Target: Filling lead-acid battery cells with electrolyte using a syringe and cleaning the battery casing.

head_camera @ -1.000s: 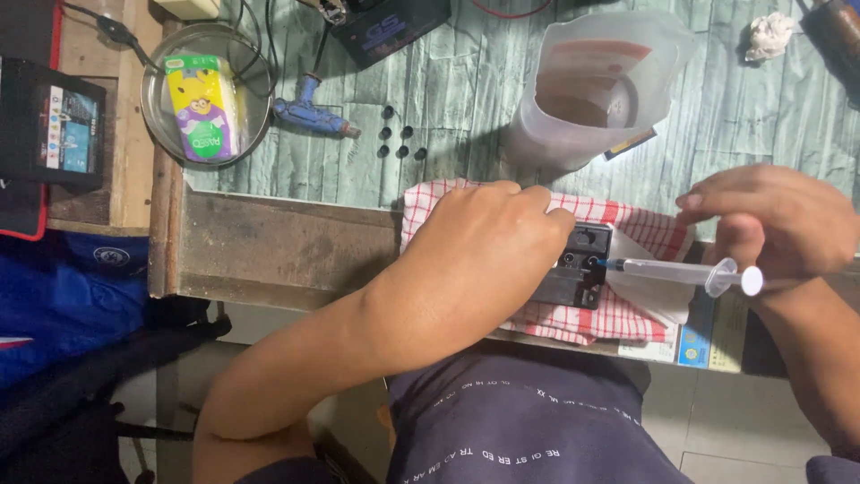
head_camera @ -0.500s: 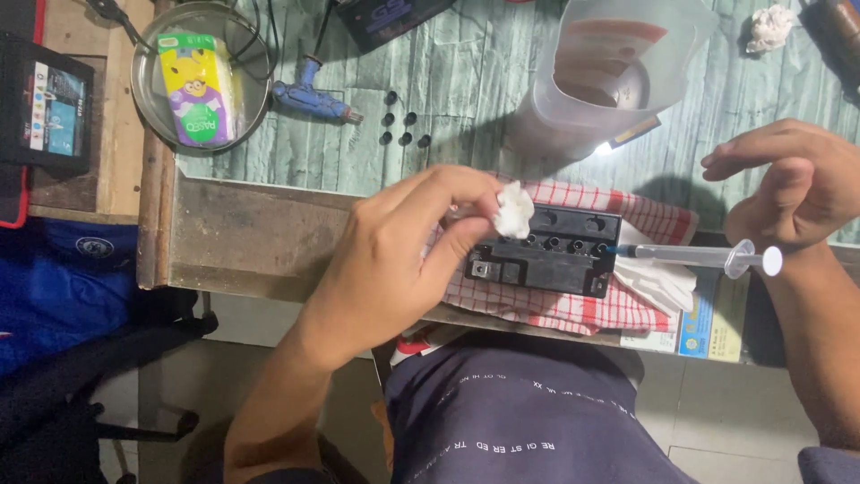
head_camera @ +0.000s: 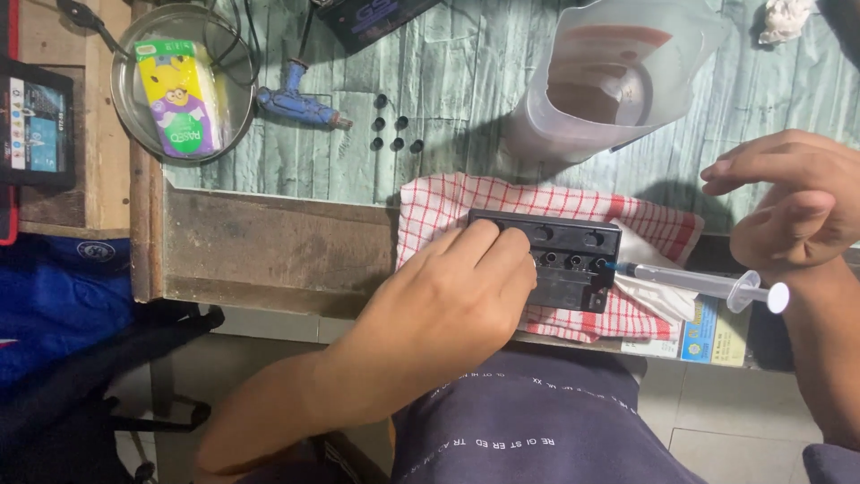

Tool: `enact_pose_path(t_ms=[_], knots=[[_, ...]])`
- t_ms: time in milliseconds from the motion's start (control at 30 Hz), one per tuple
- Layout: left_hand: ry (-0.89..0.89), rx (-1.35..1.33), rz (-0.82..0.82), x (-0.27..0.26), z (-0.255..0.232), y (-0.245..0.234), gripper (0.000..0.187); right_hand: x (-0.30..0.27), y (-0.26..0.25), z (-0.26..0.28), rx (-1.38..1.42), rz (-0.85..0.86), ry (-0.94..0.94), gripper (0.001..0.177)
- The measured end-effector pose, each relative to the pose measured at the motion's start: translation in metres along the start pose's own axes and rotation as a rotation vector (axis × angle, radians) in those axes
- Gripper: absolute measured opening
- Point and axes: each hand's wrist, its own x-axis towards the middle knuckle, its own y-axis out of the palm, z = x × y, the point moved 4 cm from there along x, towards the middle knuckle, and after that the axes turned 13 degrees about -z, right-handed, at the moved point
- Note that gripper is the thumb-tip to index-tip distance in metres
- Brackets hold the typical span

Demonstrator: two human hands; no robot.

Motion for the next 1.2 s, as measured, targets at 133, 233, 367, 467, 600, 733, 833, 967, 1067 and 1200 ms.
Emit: enact_pose_path(t_ms=[133, 233, 367, 467, 600, 733, 833, 967, 1067, 1200], knots=[[-0.012, 0.025, 0.052, 0.001, 0.003, -0.008, 0.027, 0.003, 0.001, 0.007, -0.022, 0.027, 0.000, 0.072], [-0.040, -0.138, 0.055, 0.004, 0.006, -0.006, 0.027, 0.004, 0.001, 0.008, -0.007, 0.028, -0.004, 0.072], [-0.023, -0.084, 0.128, 0.009, 0.004, 0.001, 0.029, 0.003, -0.001, 0.007, 0.025, 0.028, -0.025, 0.073], [-0.075, -0.195, 0.143, 0.016, 0.005, 0.005, 0.033, 0.001, -0.004, 0.013, 0.002, 0.071, 0.015, 0.072], [-0.098, -0.192, 0.088, 0.022, 0.003, 0.010, 0.044, 0.021, -0.014, 0.056, -0.178, 0.344, 0.397, 0.044], [-0.162, -0.362, 0.198, 0.025, 0.014, 0.009, 0.041, 0.001, -0.006, 0.019, -0.006, 0.124, 0.016, 0.074], [-0.186, -0.486, 0.234, 0.025, 0.019, 0.011, 0.038, 0.010, -0.007, 0.042, -0.020, 0.144, 0.039, 0.071], [-0.222, -0.640, 0.122, 0.017, 0.034, 0.008, 0.023, 0.013, -0.020, 0.054, -0.250, 0.326, 0.326, 0.055], [-0.344, -0.757, -0.054, 0.006, 0.052, -0.007, 0.019, -0.014, -0.034, 0.025, -0.174, 0.333, 0.297, 0.057], [-0.570, -0.733, -0.235, 0.000, 0.059, -0.027, 0.016, -0.043, -0.026, -0.005, -0.050, 0.079, 0.104, 0.076]])
